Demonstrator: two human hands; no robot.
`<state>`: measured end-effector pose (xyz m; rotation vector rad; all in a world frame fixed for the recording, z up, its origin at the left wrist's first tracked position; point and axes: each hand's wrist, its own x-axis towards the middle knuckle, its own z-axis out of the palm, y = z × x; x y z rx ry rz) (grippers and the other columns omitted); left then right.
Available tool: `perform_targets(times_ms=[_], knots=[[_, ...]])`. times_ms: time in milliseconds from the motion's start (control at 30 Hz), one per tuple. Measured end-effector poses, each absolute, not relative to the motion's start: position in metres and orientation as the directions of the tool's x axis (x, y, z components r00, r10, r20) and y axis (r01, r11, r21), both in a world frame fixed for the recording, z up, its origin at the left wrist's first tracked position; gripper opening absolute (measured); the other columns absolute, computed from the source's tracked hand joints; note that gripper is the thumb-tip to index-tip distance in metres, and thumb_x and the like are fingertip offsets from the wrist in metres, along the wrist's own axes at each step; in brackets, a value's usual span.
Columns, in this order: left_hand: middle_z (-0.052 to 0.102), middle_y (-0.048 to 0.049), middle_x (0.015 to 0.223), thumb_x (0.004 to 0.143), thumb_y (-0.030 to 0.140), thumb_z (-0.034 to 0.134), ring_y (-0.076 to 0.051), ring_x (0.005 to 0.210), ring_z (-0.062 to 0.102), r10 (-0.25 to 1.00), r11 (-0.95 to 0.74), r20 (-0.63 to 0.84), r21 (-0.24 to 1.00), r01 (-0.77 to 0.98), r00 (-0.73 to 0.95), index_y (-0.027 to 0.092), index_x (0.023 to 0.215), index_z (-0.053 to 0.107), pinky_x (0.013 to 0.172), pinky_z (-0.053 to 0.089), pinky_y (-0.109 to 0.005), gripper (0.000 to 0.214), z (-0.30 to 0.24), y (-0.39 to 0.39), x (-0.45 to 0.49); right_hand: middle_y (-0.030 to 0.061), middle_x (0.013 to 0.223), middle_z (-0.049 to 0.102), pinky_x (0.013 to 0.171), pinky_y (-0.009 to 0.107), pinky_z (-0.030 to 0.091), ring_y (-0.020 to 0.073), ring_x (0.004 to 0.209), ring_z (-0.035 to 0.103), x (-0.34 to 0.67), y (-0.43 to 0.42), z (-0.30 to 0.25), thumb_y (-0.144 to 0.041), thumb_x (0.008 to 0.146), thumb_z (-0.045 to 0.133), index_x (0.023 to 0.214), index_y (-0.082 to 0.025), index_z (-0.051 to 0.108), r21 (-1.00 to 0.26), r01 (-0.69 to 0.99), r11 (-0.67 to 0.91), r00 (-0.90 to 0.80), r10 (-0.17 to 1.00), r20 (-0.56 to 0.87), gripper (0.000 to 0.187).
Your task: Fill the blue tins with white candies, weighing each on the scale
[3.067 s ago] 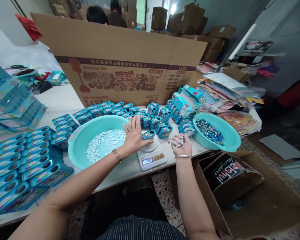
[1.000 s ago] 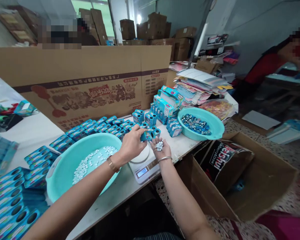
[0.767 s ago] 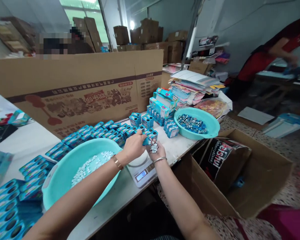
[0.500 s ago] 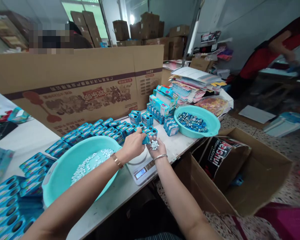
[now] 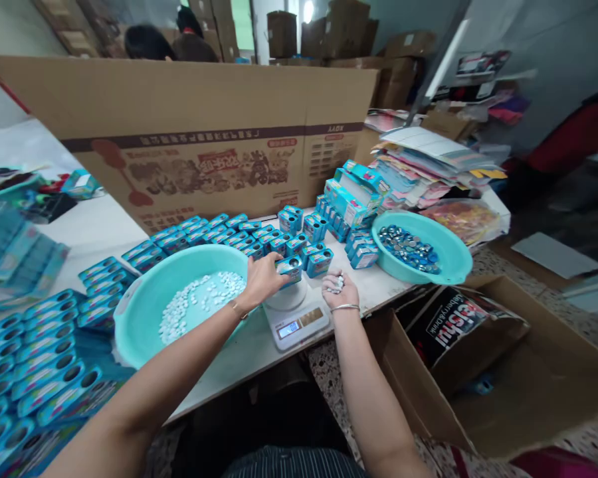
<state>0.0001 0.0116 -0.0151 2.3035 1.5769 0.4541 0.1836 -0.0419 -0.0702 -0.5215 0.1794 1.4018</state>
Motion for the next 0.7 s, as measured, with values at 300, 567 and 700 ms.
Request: perform_targets(times_ms=[300,567,700], knots=[[0.012,-0.0237,0.154,0.059,0.049,0.078,-0.040,0.143,0.005,0.919,-0.395,0.189,0.458,0.797,0.347,0.013,0.147,-0.002,0.110,0.011,-0.061,0.124,-0.009,-0.001,-0.017,-0.0066,0.049,0.042,0.027,0.012,0.025,0.0041,0.032,0.032,0.203,-0.048,-0.054,-0.027,0.096,0.030,0.070,-0.018,0.051,-0.284,-0.944,0.168,0.265,0.900,-0.346,0.034],[0.025,-0.0231,0.150,0.073,0.053,0.066,-0.037,0.139,0.022,0.910,-0.407,0.307,0.525,0.748,0.279,0.014,0.147,0.005,0.110,0.019,-0.055,0.104,-0.013,0.000,-0.060,-0.0068,0.051,0.043,0.027,0.012,0.023,0.0033,0.032,0.031,0.192,-0.034,-0.031,-0.032,0.097,0.029,0.070,-0.019,0.049,-0.383,-0.916,0.117,0.246,0.919,-0.309,0.036],[0.028,-0.0223,0.148,0.076,0.051,0.063,-0.036,0.138,0.025,0.913,-0.403,0.287,0.518,0.755,0.291,0.014,0.146,0.011,0.109,0.021,-0.054,0.094,-0.021,-0.003,-0.072,-0.0083,0.048,0.036,0.026,0.012,0.020,0.0040,0.032,0.029,0.179,-0.024,-0.023,-0.033,0.098,0.028,0.069,-0.019,0.049,-0.427,-0.900,0.084,0.226,0.929,-0.293,0.037]])
